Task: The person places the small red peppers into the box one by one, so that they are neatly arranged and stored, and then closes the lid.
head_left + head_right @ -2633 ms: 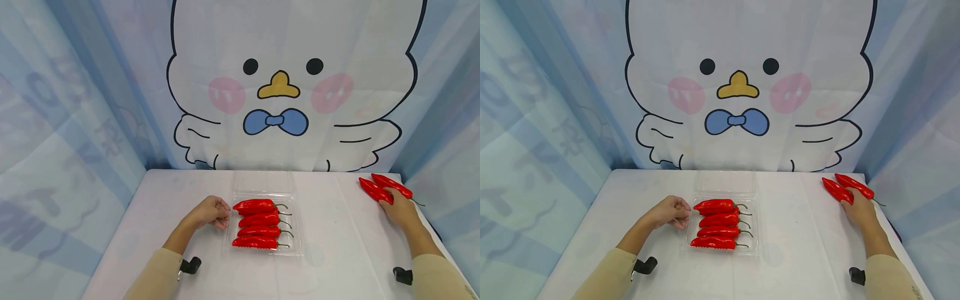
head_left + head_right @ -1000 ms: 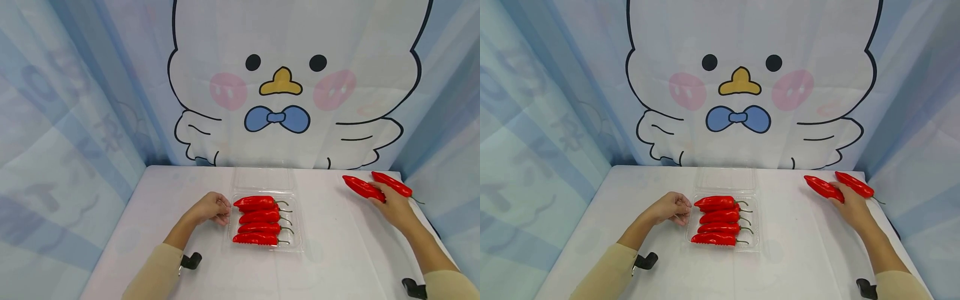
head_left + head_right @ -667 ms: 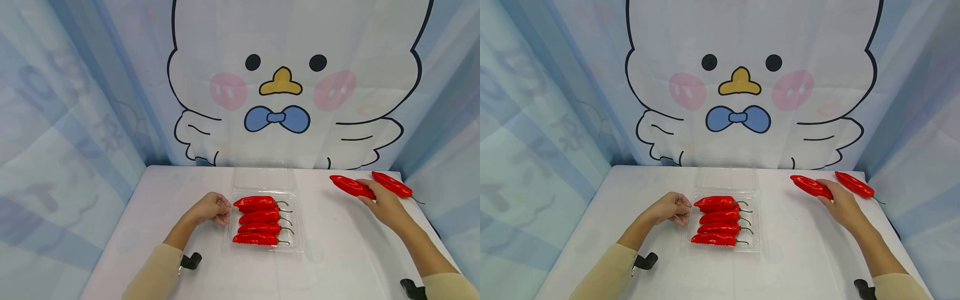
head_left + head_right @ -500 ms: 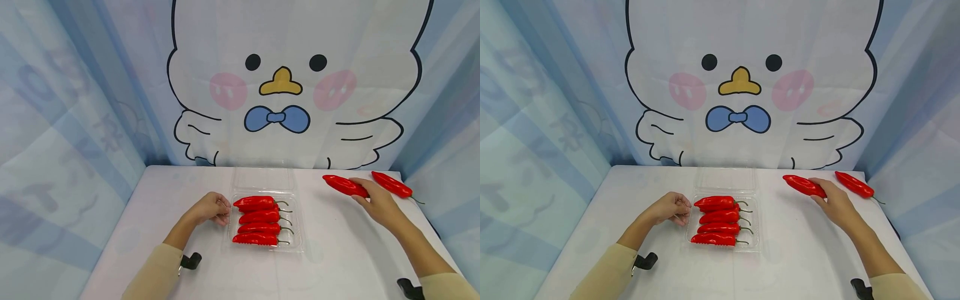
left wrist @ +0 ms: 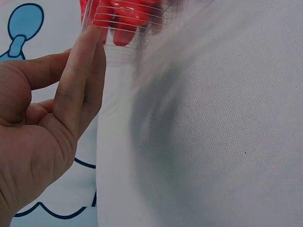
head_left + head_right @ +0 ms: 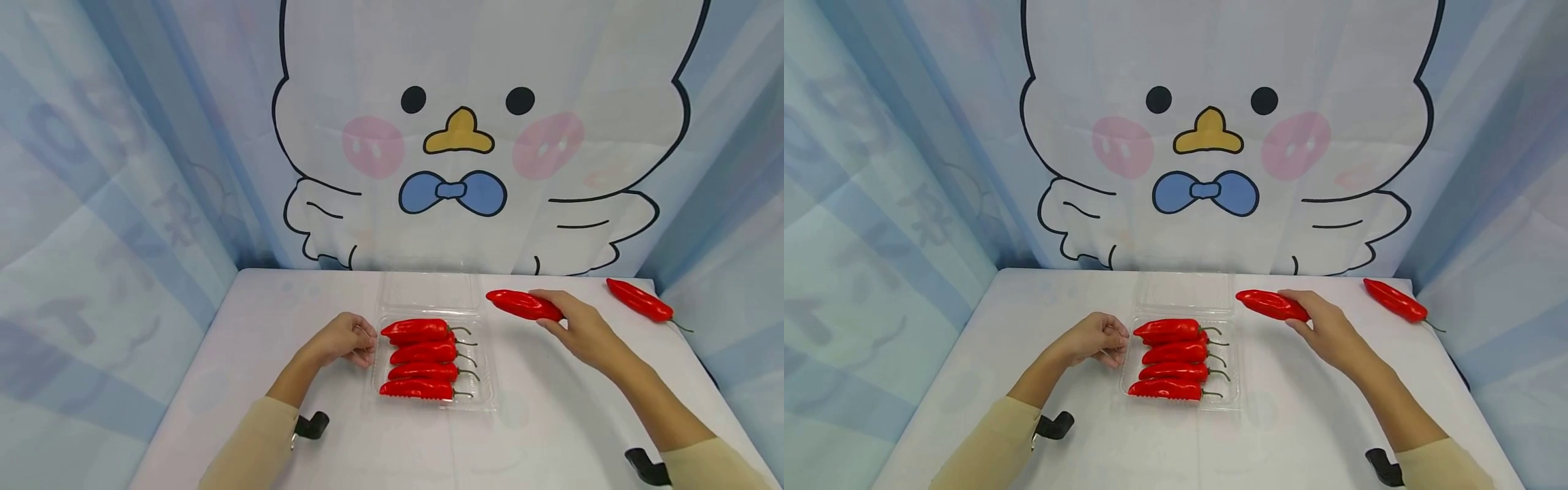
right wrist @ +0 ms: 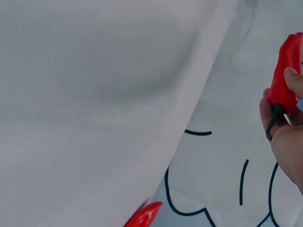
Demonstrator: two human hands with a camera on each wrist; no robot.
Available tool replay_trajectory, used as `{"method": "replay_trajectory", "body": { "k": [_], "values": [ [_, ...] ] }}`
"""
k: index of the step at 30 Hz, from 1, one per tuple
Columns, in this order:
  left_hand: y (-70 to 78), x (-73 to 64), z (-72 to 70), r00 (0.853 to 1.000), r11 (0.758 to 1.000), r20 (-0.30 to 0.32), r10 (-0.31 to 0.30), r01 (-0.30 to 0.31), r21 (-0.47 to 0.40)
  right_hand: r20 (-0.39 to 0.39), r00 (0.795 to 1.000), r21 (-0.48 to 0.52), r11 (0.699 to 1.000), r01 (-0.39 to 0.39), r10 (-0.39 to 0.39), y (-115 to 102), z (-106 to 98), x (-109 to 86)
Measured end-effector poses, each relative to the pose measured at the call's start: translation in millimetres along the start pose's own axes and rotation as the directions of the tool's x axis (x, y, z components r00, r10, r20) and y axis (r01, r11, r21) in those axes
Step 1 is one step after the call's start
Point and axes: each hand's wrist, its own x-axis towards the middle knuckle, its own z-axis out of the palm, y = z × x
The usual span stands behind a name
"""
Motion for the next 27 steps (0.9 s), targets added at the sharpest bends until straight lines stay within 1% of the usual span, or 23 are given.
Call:
{"method": "replay_trajectory", "body": {
  "k": [9, 14, 20, 27],
  "values": [
    [1.0, 0.2, 0.0, 1.0, 1.0, 0.006, -0.001, 0.001, -0.009, 0.031, 0.997, 0.033, 0.997, 0.067, -0.068, -33, 14, 6.5],
    [1.1, 1.2, -0.6, 1.0, 1.0, 0.005, -0.004, 0.004, -0.008, 0.044, 0.993, 0.045, 0.993, 0.106, -0.108, -44, 24, 9.2],
    [1.2, 0.6, -1.1, 1.0, 1.0, 0.006, -0.009, 0.009, -0.009, 0.058, 0.99, 0.043, 0.991, 0.128, -0.131, -58, 32, 11.3],
    [0.5, 0.1, -2.1, 1.0, 1.0, 0.002, -0.01, 0.01, -0.001, 0.103, 0.981, 0.073, 0.985, 0.157, -0.164, -75, 39, 15.1]
  ]
}}
